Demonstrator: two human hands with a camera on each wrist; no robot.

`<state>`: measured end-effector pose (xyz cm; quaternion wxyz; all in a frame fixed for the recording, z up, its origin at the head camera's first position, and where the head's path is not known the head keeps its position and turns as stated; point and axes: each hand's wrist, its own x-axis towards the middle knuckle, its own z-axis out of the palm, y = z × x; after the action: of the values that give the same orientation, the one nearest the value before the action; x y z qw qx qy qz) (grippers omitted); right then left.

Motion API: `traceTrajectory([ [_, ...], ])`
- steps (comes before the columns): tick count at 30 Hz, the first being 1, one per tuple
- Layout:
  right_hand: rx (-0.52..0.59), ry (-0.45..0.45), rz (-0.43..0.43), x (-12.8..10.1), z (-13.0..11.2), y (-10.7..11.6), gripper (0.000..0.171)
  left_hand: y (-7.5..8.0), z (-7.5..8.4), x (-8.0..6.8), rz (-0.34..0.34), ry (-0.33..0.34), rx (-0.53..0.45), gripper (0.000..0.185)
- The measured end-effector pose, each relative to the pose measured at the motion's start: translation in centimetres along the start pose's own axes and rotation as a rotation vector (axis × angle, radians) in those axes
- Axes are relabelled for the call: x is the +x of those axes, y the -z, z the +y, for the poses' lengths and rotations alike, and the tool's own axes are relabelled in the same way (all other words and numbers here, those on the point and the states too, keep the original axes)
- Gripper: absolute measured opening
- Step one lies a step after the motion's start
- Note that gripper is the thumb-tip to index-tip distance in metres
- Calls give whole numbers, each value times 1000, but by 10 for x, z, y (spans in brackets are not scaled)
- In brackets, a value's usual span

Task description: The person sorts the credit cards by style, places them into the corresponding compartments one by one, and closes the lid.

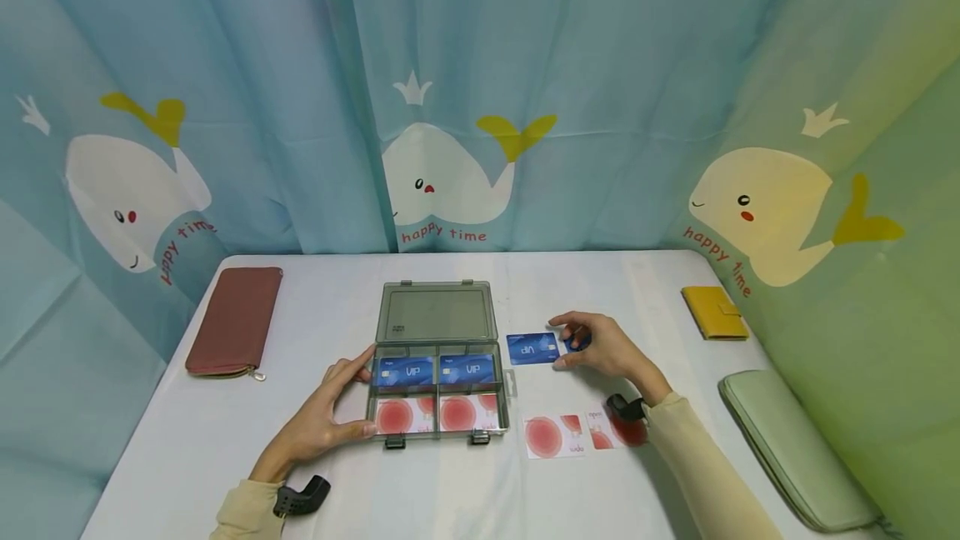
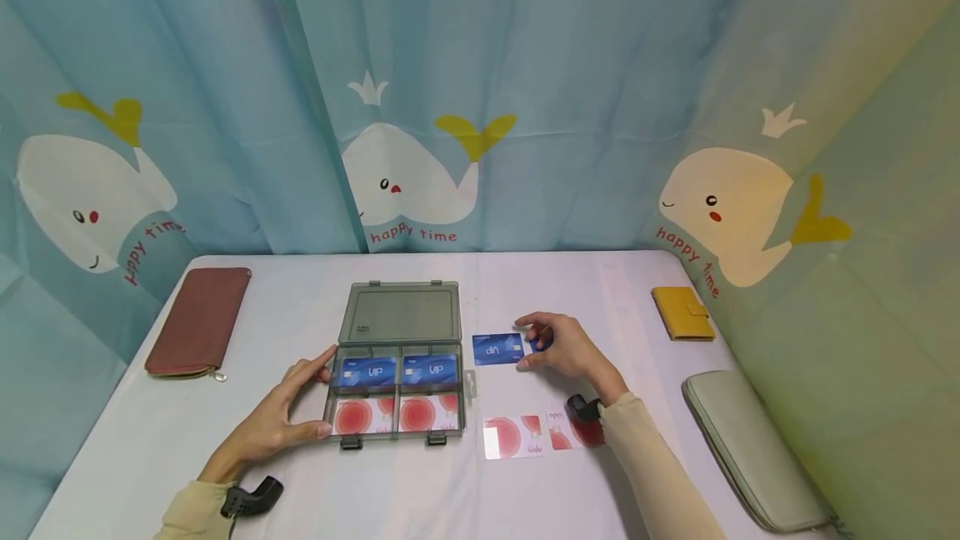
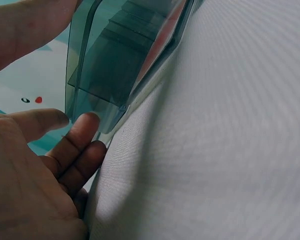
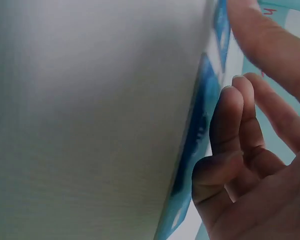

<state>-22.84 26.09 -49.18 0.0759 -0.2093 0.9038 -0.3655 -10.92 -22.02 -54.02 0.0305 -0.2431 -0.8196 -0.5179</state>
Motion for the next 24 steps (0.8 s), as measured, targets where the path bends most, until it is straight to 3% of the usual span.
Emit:
traceTrajectory([
  [8,-84,-49,5,3,2,-6,55,0,3,0,-4,12,4,108],
  [24,-81,-102,-30,5,-6,-6,47,0,2,0,-5,15,5,107],
])
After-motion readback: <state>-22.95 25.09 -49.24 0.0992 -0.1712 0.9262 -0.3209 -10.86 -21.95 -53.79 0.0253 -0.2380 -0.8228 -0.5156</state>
